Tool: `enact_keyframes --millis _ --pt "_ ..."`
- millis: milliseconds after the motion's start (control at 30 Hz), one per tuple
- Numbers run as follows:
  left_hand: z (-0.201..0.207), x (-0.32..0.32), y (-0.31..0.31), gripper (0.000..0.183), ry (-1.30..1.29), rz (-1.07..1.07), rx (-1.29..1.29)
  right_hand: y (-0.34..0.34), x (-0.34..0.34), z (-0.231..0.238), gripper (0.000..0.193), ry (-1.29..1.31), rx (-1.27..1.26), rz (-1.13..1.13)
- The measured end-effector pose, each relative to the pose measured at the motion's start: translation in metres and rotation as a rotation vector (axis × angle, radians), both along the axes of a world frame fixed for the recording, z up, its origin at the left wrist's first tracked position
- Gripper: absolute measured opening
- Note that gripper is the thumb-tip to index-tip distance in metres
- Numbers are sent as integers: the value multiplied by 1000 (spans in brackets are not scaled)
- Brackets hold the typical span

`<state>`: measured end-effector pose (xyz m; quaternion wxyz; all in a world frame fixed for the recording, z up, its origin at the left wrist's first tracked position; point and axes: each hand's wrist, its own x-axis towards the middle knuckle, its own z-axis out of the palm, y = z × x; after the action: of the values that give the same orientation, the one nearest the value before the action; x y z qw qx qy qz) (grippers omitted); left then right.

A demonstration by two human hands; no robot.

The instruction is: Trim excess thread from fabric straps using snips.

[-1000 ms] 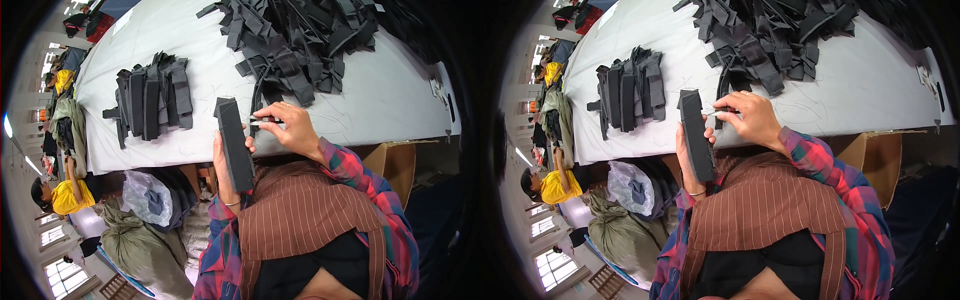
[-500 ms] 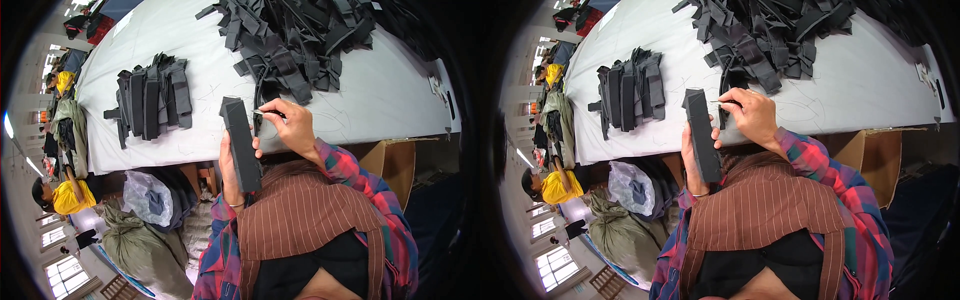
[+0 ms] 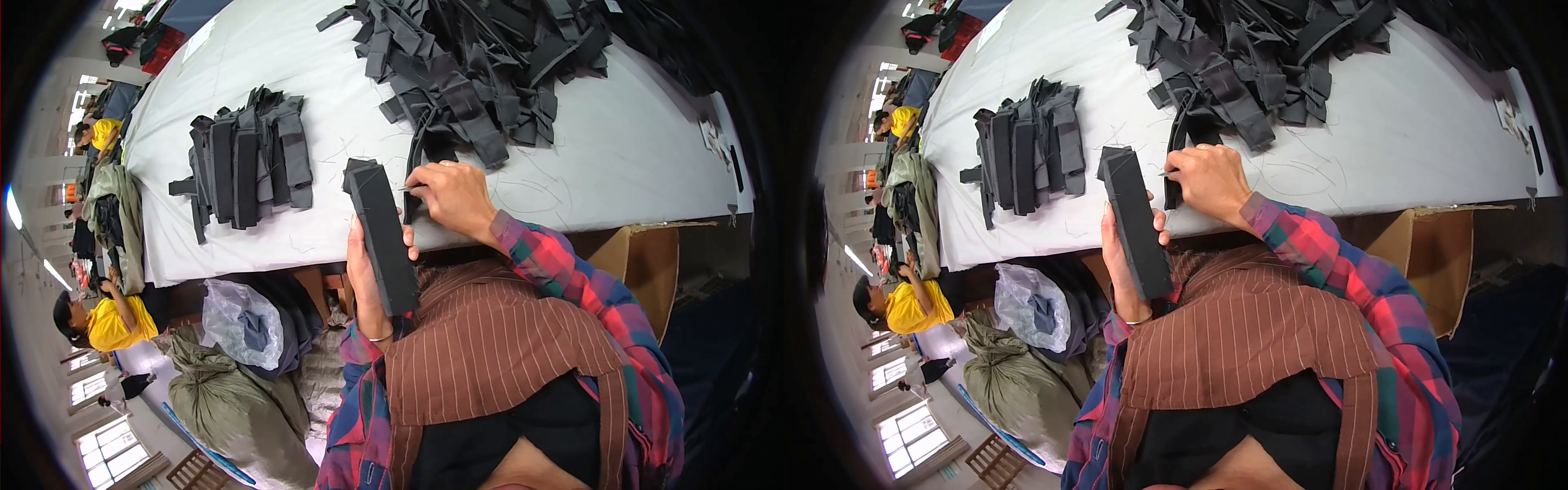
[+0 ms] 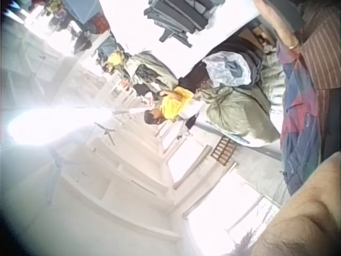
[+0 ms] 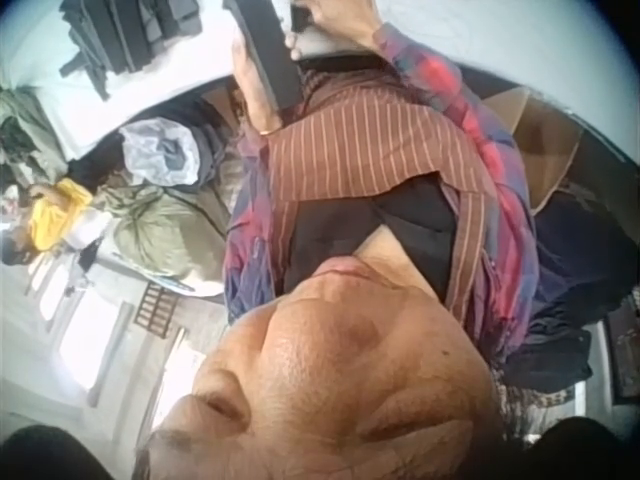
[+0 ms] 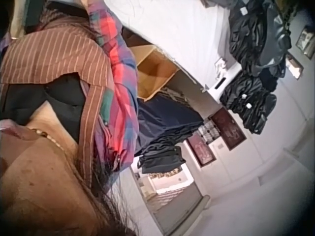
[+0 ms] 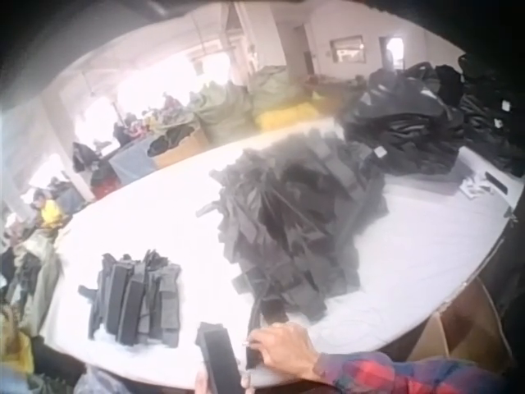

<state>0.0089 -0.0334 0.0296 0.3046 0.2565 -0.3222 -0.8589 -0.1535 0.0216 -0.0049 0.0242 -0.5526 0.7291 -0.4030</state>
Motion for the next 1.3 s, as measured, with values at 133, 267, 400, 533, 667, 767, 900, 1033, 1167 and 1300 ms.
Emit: enact_keyframes --millis 133,267,400,533,667,767,900,1033,1167,1300 --pt "-1 3 -4 47 11 10 54 11 -3 12 12 -252 77 -5" --pt "-5 3 -5 46 47 43 80 25 5 28 18 -528 -52 98" --pt "-8 -4 -2 45 38 2 127 26 7 36 19 -392 -58 147" --pt "-7 -9 2 48 -8 -21 80 22 11 34 19 -298 -72 90" --pt "-9 -9 4 49 -46 -109 30 19 15 33 17 -258 -125 93" --pt "-19 -7 5 50 -68 -137 -19 17 18 35 16 -223 -129 113" --pt "-18 -8 5 50 -71 -149 -70 17 18 34 16 -202 -119 99" --pt "-17 -7 6 48 -76 -153 -80 17 18 32 16 -161 -151 102" --pt "-17 -6 5 46 -90 -158 -67 19 16 31 12 -117 -108 113" --pt "-12 -8 8 45 -41 -140 4 20 13 30 12 -796 -45 129"
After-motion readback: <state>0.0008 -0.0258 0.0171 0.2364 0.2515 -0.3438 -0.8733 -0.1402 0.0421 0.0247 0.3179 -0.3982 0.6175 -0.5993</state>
